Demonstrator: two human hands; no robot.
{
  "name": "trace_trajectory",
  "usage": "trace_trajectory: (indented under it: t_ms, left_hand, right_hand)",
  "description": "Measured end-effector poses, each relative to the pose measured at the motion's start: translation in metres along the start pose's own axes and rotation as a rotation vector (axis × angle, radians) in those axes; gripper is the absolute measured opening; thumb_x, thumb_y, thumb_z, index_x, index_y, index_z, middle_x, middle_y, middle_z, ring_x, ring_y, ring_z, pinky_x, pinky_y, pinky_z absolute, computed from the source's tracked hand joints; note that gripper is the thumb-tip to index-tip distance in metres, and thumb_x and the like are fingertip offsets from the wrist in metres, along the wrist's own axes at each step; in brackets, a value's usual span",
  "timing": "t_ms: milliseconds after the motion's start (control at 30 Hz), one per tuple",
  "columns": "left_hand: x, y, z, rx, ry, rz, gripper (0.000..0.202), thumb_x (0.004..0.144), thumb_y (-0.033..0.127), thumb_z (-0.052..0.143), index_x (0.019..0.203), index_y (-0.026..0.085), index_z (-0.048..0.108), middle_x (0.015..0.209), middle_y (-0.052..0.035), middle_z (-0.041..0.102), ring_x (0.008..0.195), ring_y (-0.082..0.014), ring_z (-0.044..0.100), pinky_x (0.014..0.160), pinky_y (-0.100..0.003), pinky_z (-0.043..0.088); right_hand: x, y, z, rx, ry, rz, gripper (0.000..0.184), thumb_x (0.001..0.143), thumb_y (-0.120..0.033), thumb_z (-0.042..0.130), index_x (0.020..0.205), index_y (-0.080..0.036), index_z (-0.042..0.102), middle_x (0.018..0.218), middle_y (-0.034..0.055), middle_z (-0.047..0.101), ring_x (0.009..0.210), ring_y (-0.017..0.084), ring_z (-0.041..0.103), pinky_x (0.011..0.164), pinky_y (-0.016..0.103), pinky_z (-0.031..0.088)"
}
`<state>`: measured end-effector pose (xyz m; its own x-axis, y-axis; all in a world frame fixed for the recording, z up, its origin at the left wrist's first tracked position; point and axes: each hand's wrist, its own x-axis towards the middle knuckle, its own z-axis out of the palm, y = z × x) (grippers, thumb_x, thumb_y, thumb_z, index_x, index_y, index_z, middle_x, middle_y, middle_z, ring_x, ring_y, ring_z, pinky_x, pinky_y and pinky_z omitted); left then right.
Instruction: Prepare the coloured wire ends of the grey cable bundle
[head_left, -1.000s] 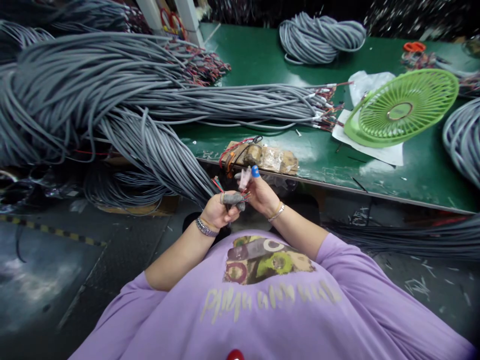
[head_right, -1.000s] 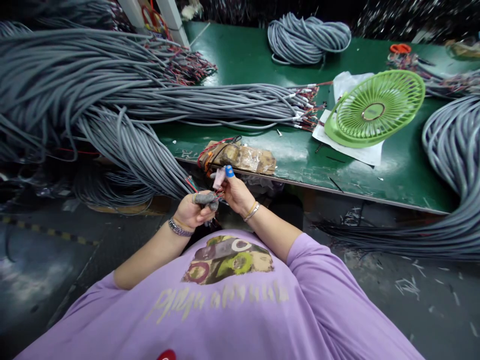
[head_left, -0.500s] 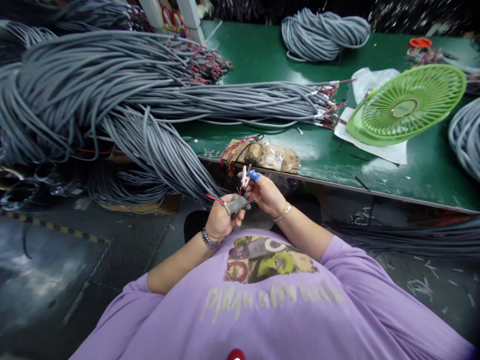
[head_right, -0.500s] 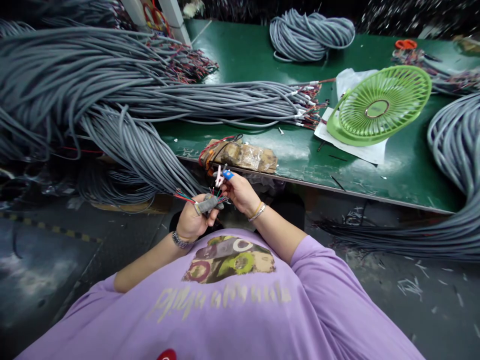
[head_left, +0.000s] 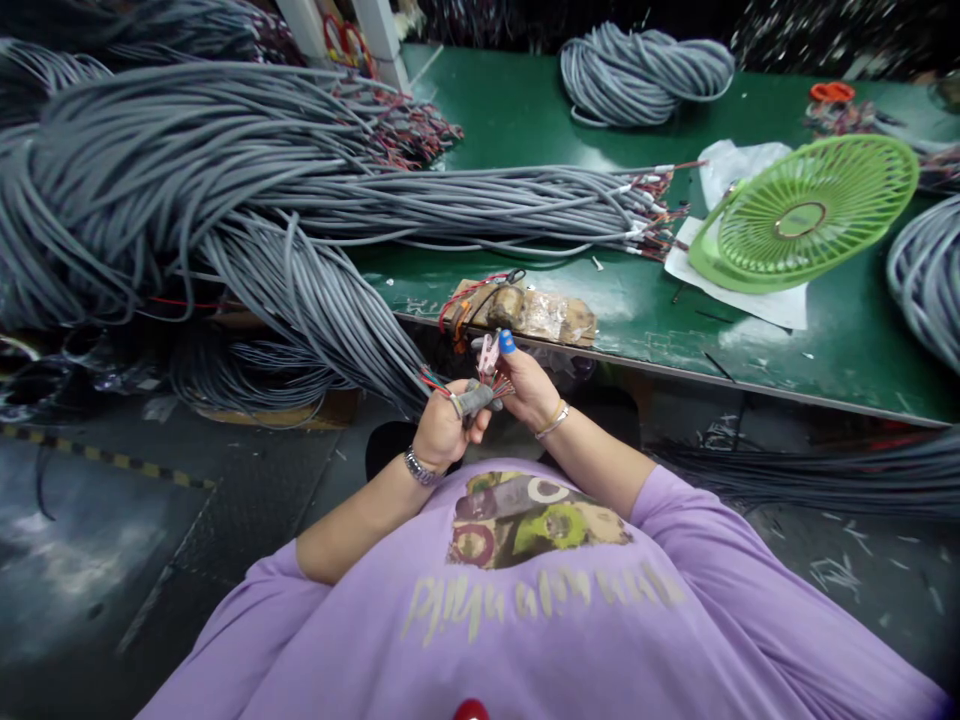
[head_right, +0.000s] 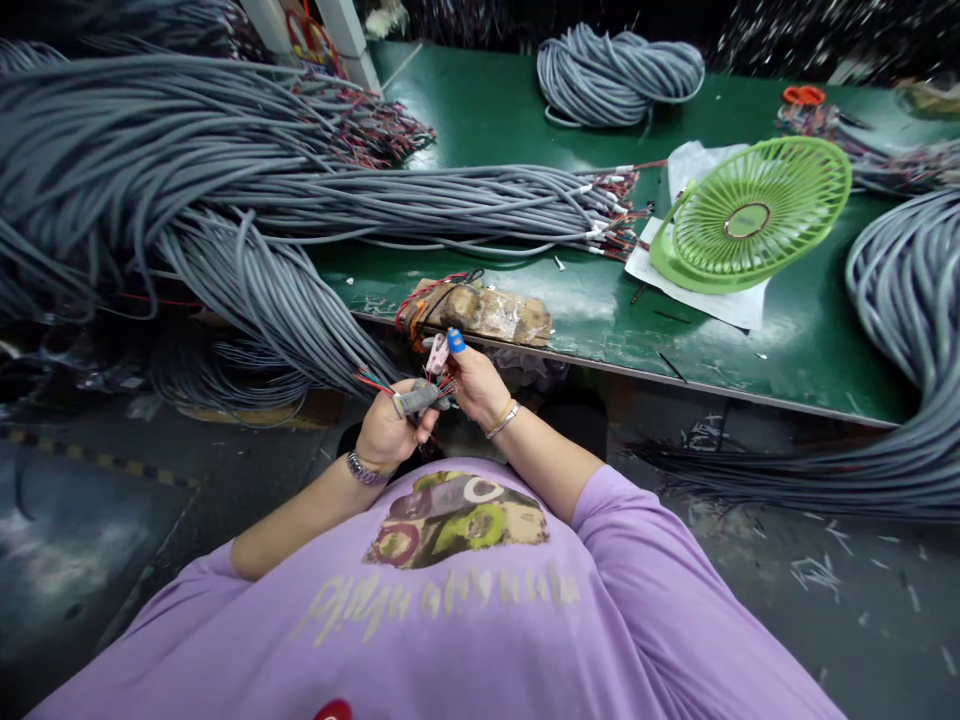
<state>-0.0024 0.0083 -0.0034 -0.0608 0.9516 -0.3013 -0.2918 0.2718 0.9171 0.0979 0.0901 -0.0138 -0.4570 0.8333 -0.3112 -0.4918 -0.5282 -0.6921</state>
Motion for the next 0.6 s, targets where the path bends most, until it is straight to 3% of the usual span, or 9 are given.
trace_trajectory:
  t_ms: [167,400,600]
  left_hand:
    - [0.001,0.0,0.001,-0.01,0.005,-0.016,0.035,0.066,0.047,0.072,0.066,0.015,0.059,0.043,0.003,0.053,0.029,-0.0056,0.04,0.03,-0.018,0.025]
    - [-0.014,-0.002,0.001,0.021,0.032,0.031,0.037,0.072,0.049,0.071,0.064,0.014,0.06,0.046,0.0025,0.055,0.031,-0.0049,0.041,0.032,-0.018,0.025]
    - [-0.019,-0.004,0.002,0.003,0.1,0.123,0.035,0.077,0.045,0.07,0.063,0.015,0.057,0.049,0.0026,0.057,0.033,-0.0046,0.044,0.033,-0.017,0.027]
  right_hand:
    - [0.001,0.001,0.0,0.069,-0.006,0.02,0.05,0.072,-0.066,0.069,0.077,-0.017,0.064,0.062,-0.0019,0.058,0.053,0.009,0.049,0.052,0.022,0.042]
    - [-0.004,-0.001,-0.01,0.072,-0.122,0.136,0.058,0.077,-0.075,0.056,0.081,-0.018,0.064,0.071,0.0024,0.064,0.055,0.011,0.049,0.05,0.022,0.042]
    - [-0.005,-0.002,-0.013,-0.008,-0.124,0.073,0.042,0.081,-0.058,0.064,0.086,-0.017,0.067,0.073,0.0015,0.064,0.059,0.01,0.05,0.053,0.021,0.042]
